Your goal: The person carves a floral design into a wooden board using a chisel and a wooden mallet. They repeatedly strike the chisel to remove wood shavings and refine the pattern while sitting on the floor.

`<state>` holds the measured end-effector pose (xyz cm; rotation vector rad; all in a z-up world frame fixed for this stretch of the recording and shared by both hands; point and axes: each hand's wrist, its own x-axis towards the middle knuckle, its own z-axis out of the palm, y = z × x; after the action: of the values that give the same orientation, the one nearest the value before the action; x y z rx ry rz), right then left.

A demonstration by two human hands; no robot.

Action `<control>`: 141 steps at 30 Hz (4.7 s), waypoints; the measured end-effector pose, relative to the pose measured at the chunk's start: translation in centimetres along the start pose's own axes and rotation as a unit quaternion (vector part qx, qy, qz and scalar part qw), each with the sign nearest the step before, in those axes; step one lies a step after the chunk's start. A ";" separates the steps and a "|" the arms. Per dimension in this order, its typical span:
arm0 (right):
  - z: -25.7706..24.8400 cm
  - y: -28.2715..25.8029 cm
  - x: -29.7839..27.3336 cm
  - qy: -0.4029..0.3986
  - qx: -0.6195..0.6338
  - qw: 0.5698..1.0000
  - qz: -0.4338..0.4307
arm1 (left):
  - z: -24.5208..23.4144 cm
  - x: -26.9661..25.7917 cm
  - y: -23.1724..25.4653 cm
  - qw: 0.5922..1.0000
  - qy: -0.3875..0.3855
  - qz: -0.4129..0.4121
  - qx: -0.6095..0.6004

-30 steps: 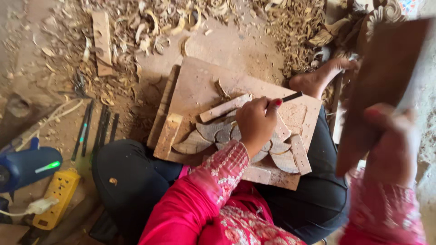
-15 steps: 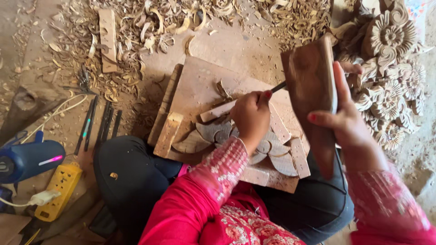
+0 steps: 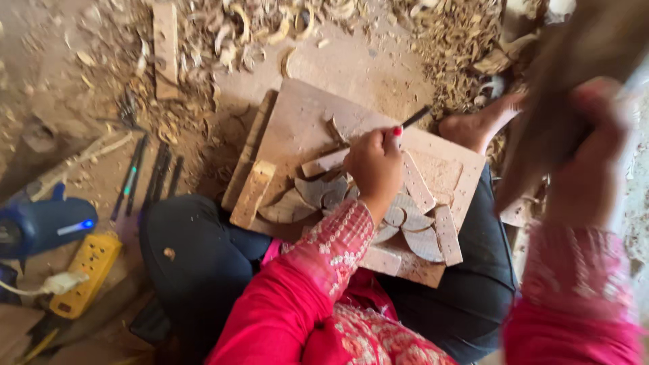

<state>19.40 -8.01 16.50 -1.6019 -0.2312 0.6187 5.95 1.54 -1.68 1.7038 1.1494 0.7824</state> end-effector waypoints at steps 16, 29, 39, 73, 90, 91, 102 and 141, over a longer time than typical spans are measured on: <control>2.4 0.1 -0.3 -0.141 -0.232 0.962 -0.026 | -1.0 0.5 0.0 0.999 0.044 0.005 -0.017; 0.8 -1.3 -5.7 -0.020 0.019 0.996 -0.086 | -2.8 -0.2 1.2 0.997 -0.011 0.028 -0.069; -0.6 4.3 -2.4 -0.122 -0.016 0.992 -0.014 | -2.8 -0.2 0.7 0.998 0.005 -0.013 -0.058; -0.7 9.8 -11.4 0.009 0.032 0.999 0.019 | -5.8 -1.5 -1.3 0.978 -0.187 0.066 0.058; 1.0 16.7 -19.6 0.051 0.151 0.983 -0.095 | -16.2 -3.5 -2.4 0.856 -0.412 0.294 -0.105; 1.0 16.8 -19.9 0.065 0.158 0.982 -0.086 | -16.0 -4.4 -2.0 0.832 -0.440 0.333 -0.063; 0.4 15.5 -20.3 0.107 0.067 0.987 -0.095 | -10.4 -2.2 -1.9 0.919 -0.310 0.191 -0.150; -1.5 14.1 -8.6 0.124 -0.481 0.868 -0.006 | -6.7 -0.1 -1.6 0.978 -0.185 0.077 0.050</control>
<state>10.13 -15.55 5.03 -2.6211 -0.3919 0.2629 -0.43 3.96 -0.59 1.9404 0.8194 0.4750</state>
